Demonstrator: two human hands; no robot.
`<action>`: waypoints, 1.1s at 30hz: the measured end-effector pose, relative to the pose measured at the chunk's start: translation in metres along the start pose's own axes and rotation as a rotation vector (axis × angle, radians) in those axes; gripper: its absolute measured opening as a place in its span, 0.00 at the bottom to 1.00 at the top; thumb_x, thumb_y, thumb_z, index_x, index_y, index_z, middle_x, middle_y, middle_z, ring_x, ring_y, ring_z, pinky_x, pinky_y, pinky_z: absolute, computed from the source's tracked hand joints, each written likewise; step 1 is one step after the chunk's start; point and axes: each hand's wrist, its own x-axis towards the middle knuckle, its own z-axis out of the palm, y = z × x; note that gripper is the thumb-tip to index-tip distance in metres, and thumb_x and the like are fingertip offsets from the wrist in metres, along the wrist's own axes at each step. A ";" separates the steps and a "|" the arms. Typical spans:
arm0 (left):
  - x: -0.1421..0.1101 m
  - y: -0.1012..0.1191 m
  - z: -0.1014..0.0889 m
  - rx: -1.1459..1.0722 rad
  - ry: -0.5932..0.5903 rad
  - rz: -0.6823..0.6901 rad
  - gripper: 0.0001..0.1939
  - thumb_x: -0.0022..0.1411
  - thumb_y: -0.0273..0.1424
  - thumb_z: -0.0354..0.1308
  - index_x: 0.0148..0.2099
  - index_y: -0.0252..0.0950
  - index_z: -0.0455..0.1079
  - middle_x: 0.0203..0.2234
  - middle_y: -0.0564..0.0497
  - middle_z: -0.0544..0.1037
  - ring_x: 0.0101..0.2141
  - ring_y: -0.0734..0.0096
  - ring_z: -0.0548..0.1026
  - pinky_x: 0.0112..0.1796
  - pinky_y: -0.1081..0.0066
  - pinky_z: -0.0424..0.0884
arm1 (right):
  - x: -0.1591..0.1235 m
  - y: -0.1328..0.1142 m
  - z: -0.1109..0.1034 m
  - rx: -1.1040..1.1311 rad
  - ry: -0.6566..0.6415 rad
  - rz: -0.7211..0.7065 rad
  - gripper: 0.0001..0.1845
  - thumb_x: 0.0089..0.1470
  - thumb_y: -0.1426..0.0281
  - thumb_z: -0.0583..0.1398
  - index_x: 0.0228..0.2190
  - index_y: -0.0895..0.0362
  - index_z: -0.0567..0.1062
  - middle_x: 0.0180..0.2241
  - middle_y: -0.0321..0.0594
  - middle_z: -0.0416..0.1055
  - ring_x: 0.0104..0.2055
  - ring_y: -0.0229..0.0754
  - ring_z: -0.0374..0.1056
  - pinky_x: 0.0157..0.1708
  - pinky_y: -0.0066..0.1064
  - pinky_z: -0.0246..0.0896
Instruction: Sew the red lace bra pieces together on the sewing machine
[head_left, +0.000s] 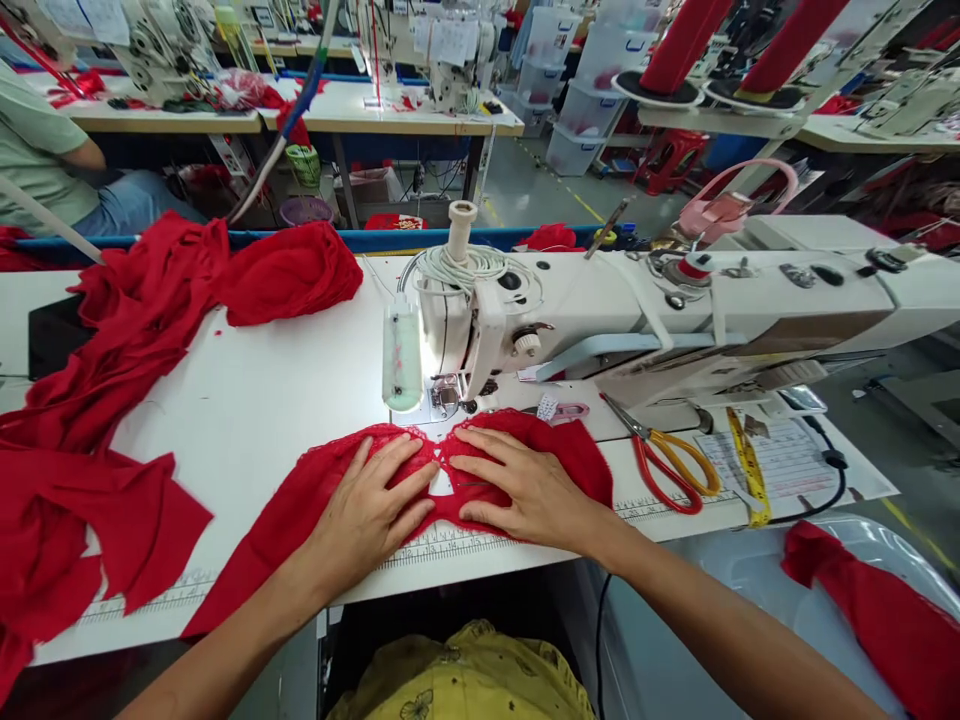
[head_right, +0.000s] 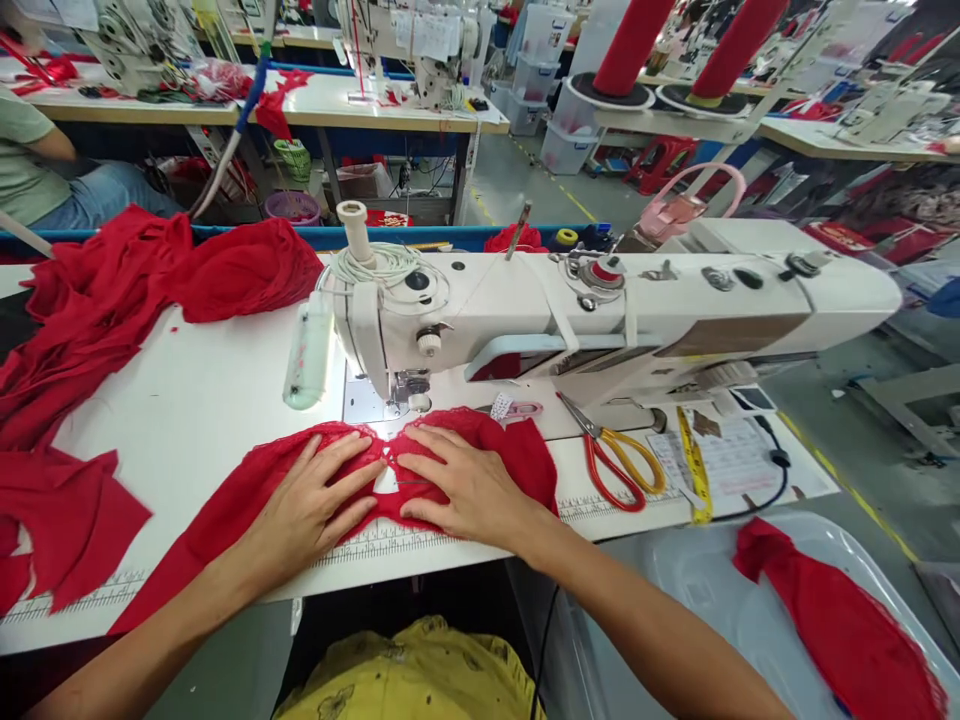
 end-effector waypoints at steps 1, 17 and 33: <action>0.000 0.000 0.000 0.003 0.000 0.002 0.18 0.72 0.35 0.50 0.61 0.42 0.69 0.61 0.40 0.68 0.62 0.52 0.65 0.61 0.39 0.59 | -0.001 0.000 -0.001 0.015 0.038 0.003 0.22 0.60 0.57 0.62 0.53 0.51 0.75 0.63 0.43 0.64 0.63 0.51 0.62 0.50 0.42 0.73; 0.006 0.005 -0.006 0.110 0.058 0.090 0.16 0.71 0.32 0.50 0.57 0.37 0.72 0.58 0.37 0.71 0.58 0.49 0.69 0.57 0.45 0.63 | 0.033 0.004 0.007 -0.088 0.159 0.075 0.17 0.66 0.65 0.55 0.53 0.54 0.75 0.56 0.48 0.70 0.57 0.51 0.65 0.48 0.43 0.72; 0.005 0.006 -0.002 0.127 0.053 0.064 0.19 0.72 0.33 0.49 0.61 0.41 0.69 0.59 0.39 0.71 0.60 0.50 0.68 0.59 0.43 0.60 | 0.050 0.007 0.012 -0.092 0.158 0.212 0.13 0.66 0.65 0.55 0.46 0.51 0.78 0.46 0.44 0.73 0.49 0.48 0.67 0.45 0.38 0.67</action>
